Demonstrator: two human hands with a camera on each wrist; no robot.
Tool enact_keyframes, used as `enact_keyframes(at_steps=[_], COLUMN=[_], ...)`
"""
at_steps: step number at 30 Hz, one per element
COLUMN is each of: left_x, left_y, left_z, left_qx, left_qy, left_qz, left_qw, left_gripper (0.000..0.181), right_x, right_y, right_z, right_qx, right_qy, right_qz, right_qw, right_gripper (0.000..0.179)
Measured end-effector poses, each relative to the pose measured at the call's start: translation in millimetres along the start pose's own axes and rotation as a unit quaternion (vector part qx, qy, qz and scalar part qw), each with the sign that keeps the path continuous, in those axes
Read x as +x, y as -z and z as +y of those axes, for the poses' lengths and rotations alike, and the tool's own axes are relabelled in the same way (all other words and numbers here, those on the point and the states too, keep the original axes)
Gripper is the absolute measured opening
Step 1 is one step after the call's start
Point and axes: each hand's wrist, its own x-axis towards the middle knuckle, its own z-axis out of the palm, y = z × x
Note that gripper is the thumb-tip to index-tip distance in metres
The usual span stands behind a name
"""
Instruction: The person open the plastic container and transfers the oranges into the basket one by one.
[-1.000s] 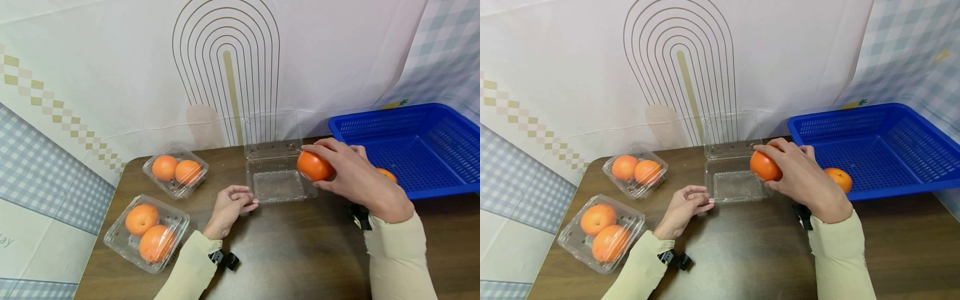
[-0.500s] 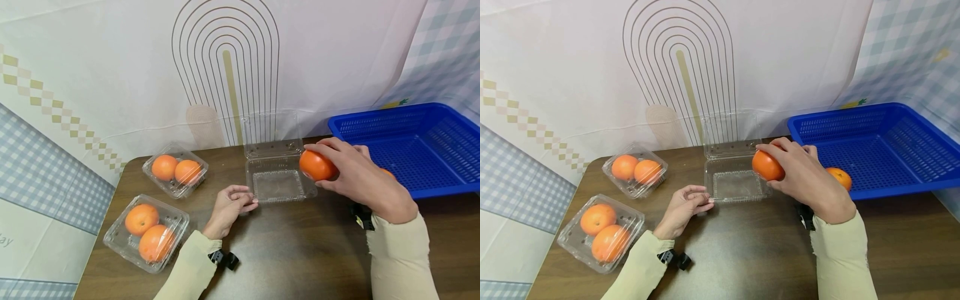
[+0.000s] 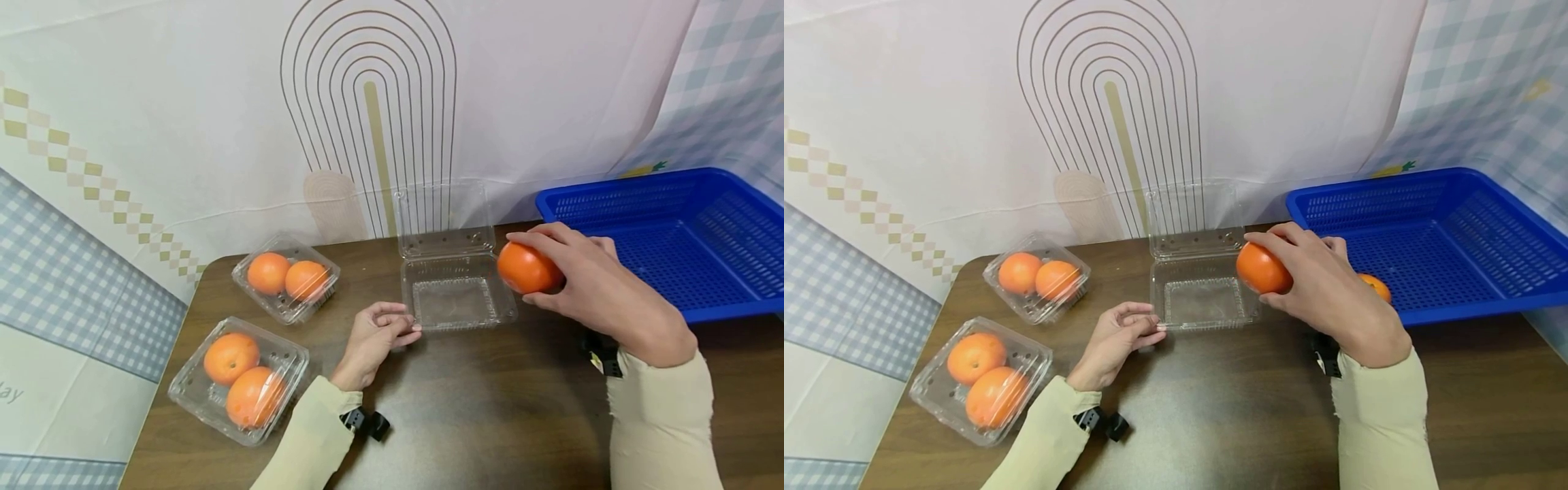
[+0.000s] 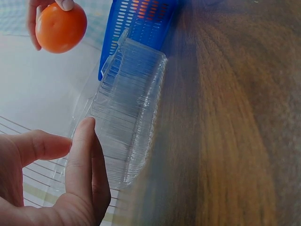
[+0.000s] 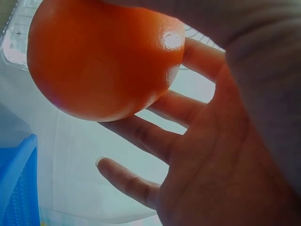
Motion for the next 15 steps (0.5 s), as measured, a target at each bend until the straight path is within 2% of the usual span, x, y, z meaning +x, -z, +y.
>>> enact_keyframes(at_steps=[4,15], left_x=[-0.3,-0.7], left_y=[-0.4,-0.9], left_z=[0.4,1.0], left_qx=[0.002,0.001], left_qy=[0.0,-0.002], left_qz=[-0.001,0.001], left_qw=[1.0,1.0], left_gripper=[0.032,0.032], right_x=[-1.9,-3.0], right_y=[1.1,4.0], right_z=[2.9,4.9], right_qx=[-0.002,0.003], right_qy=[0.009,-0.01], right_qz=[0.007,0.0], right_qw=[0.9999,0.9999], right_gripper=[0.078,0.078])
